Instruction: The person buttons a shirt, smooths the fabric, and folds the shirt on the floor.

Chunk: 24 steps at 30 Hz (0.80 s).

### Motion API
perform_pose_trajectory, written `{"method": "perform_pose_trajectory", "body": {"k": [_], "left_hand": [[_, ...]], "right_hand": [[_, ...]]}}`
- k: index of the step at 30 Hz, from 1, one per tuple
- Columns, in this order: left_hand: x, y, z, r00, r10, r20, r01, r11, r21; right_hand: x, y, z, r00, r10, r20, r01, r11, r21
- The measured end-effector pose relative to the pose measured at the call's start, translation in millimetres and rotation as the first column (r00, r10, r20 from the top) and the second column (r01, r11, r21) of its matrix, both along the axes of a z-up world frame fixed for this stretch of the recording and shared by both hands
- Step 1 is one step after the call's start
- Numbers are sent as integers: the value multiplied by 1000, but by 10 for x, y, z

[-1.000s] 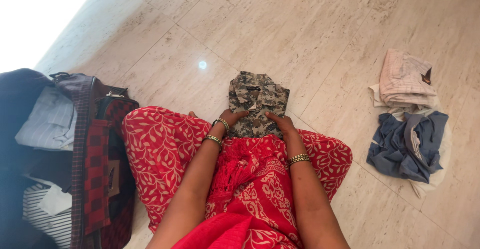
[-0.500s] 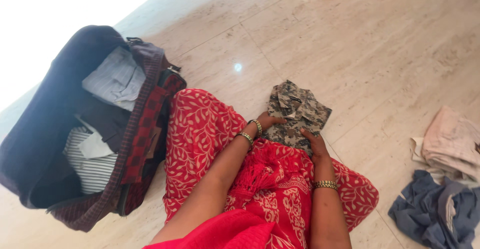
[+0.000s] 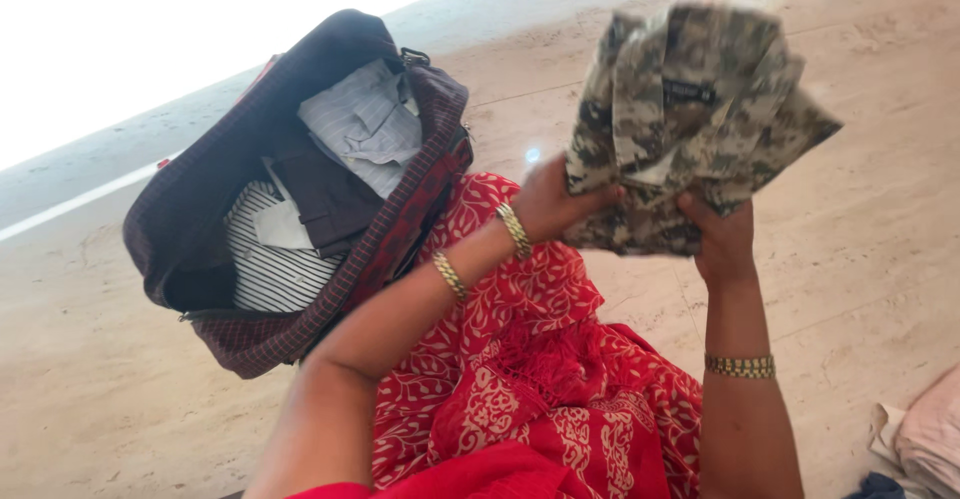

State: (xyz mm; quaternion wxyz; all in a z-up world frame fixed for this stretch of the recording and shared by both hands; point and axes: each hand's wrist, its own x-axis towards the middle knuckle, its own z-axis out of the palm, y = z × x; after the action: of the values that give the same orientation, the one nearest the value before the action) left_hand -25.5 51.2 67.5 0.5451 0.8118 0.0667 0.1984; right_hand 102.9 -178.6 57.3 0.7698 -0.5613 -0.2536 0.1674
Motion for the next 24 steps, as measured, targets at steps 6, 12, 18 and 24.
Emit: {"method": "perform_pose_trajectory", "body": {"k": [6, 12, 18, 24], "left_hand": [[-1251, 1459, 1051, 889, 136, 436, -229, 959, 167], [-2240, 1910, 505, 833, 493, 251, -504, 863, -25], [-2727, 1675, -632, 885, 430, -178, -432, 901, 29], [-2830, 1415, -922, 655, 162, -738, -425, 887, -183]], "right_hand": [[-267, 1881, 1007, 827, 314, 466, -355, 935, 0], [-1004, 3106, 818, 754, 494, 433, -394, 867, -304], [-1243, 3178, 334, 577, 754, 314, -277, 542, -793], [-1210, 3288, 12, 350, 928, 129, -135, 186, -973]]}}
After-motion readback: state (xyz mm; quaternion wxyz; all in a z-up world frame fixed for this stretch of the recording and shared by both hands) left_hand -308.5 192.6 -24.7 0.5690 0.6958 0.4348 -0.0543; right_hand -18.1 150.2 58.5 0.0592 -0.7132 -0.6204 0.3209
